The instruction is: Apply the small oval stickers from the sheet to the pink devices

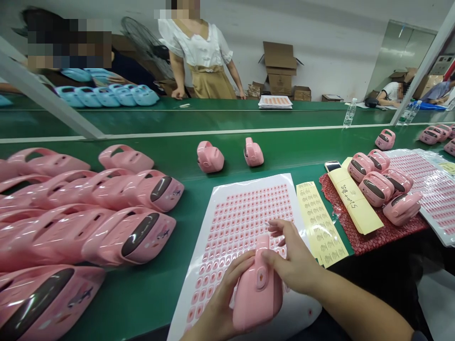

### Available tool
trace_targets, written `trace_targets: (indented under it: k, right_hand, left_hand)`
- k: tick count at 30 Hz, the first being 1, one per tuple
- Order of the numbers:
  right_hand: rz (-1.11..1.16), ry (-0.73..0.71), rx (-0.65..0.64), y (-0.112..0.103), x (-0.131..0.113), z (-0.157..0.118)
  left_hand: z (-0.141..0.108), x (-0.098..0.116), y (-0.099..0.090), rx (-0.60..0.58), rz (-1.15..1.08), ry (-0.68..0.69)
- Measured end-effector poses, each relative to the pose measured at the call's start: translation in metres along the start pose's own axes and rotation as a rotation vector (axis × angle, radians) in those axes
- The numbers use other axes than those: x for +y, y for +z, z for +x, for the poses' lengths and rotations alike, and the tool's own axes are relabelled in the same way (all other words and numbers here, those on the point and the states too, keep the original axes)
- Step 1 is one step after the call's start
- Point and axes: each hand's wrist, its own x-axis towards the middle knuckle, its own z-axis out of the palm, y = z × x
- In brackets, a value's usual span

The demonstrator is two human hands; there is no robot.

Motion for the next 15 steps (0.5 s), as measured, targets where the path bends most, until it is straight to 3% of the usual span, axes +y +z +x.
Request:
trace_targets:
  k: [6, 12, 15]
  right_hand:
    - [0.157, 0.120, -0.264, 0.001, 0.005, 0.002]
    - [0.049, -0.032, -0.193, 0.005, 0.004, 0.001]
    - [0.041, -0.027, -0.178, -0.002, 0.015, 0.014]
  left_hand:
    - [-0.003, -0.001, 0.001, 0.025, -0.024, 0.038]
    - [-0.003, 0.005, 0.003, 0.053, -0.078, 0.024]
    - [-0.012, 0.000, 0.006, 0.043, -0.131, -0.025]
